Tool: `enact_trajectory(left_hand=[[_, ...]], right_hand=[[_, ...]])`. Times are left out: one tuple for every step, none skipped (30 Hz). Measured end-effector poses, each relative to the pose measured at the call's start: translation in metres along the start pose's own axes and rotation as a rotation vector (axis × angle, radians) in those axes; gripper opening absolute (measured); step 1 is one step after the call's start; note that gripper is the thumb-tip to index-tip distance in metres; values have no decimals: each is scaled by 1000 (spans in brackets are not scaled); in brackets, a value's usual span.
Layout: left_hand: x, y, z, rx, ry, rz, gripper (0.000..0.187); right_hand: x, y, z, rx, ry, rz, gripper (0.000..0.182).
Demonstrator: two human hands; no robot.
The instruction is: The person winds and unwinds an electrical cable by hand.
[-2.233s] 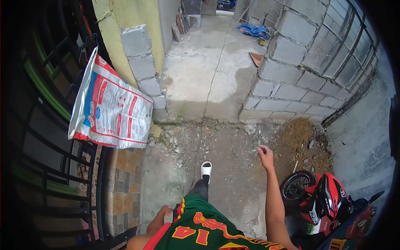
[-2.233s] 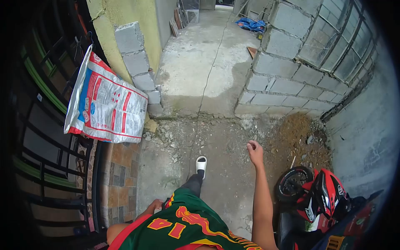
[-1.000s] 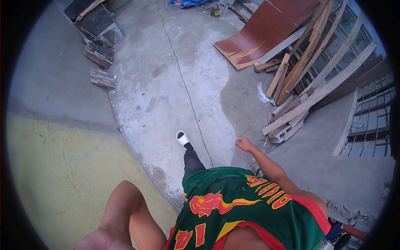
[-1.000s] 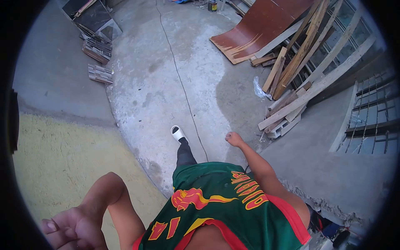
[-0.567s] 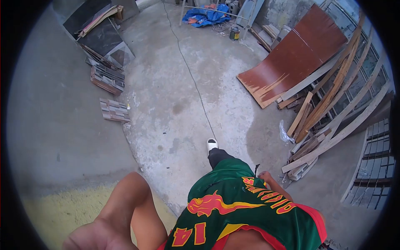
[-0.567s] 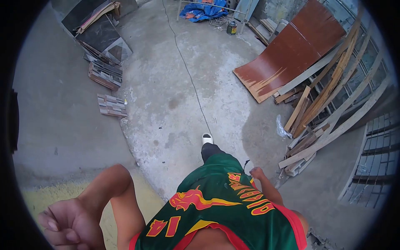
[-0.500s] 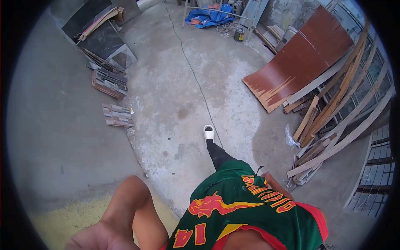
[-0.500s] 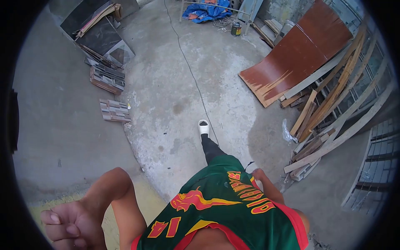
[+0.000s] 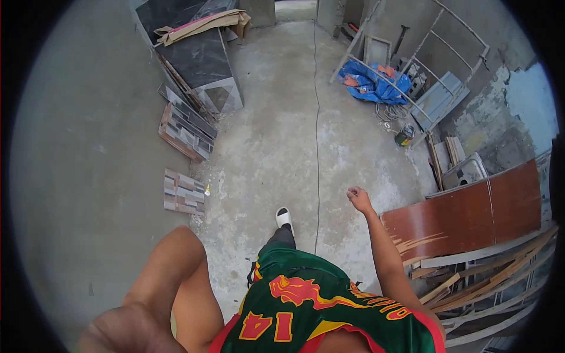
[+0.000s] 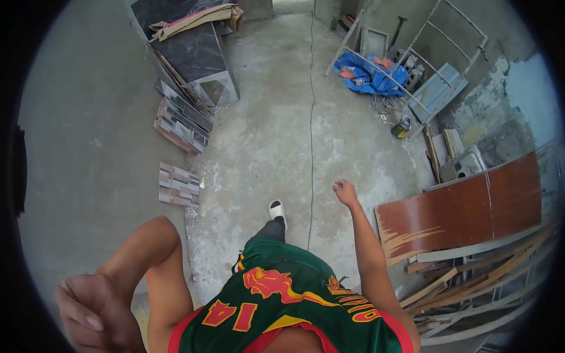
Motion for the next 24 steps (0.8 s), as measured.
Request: enact_trajectory(left_hand=[[12,14,38,-164,6,-122,22],[26,28,75,-324,14,-242,23],[40,43,112,-484,15,-355,24],[46,57,160,-529,58,-380,20],[53,71,207,-572,103,-403,17],[49,83,275,-502,185,-344,11],[55,100,339,-419,205,-451,10],[69,115,405,-351,270,-495,9],[82,120,470,-421,467,-419,22],[84,119,535,-449,659,-307,25],[103,111,602,-332,916,-198,31],[116,97,654,-356,944,-8,33],[137,83,704,-378,966,187,35],[170,60,750,-238,980,346,38],[205,53,830,-90,995,522,41],[231,56,876,79,1173,553,41],[257,56,920,256,1348,581,41],[291,61,969,233,1389,499,40],[333,69,1024,202,1419,412,40],[379,82,1079,52,1473,304,41],[435,92,1118,-87,1531,185,42],[494,104,1152,-316,1593,242,43],[557,109,1175,-420,1706,415,49],[619,112,1188,-439,1815,677,55]], right_hand=[[-45,10,30,-27,87,-25,29],[-84,14,34,-107,66,-20,28],[-124,16,40,-192,49,-18,28],[-163,13,50,-282,33,-15,28],[-184,11,46,-368,-55,-29,28],[-206,-3,1,-313,-99,26,27],[-217,-15,-50,-154,-141,43,26],[-218,-26,-110,49,-189,93,25],[-203,-27,-133,222,-337,253,27],[-185,-35,-167,300,-448,487,28],[-171,-40,-185,335,-520,651,27],[-172,-41,-182,335,-568,736,26],[-176,-45,-187,326,-617,795,25],[-196,-46,-186,308,-649,799,25],[-230,-50,-181,292,-683,807,24],[-262,-53,-177,285,-698,807,24],[-301,-58,-176,283,-701,804,23],[-339,-62,-178,283,-697,806,23],[-384,-64,-181,289,-675,805,22],[-433,-66,-185,308,-633,812,22],[-483,-69,-189,358,-536,843,21],[-543,-70,-192,435,-403,883,21],[-610,-71,-192,610,-151,942,21],[-680,-69,-191,772,56,942,21]])
Point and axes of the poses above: each hand's wrist, its own x-axis away from the middle knuckle, its own y-axis out of the back of the hand, z = x × y, the point moved 7 cm from there along -x, towards the middle knuckle, and after that the axes turned 2 degrees about y, right-handed, at the moved point
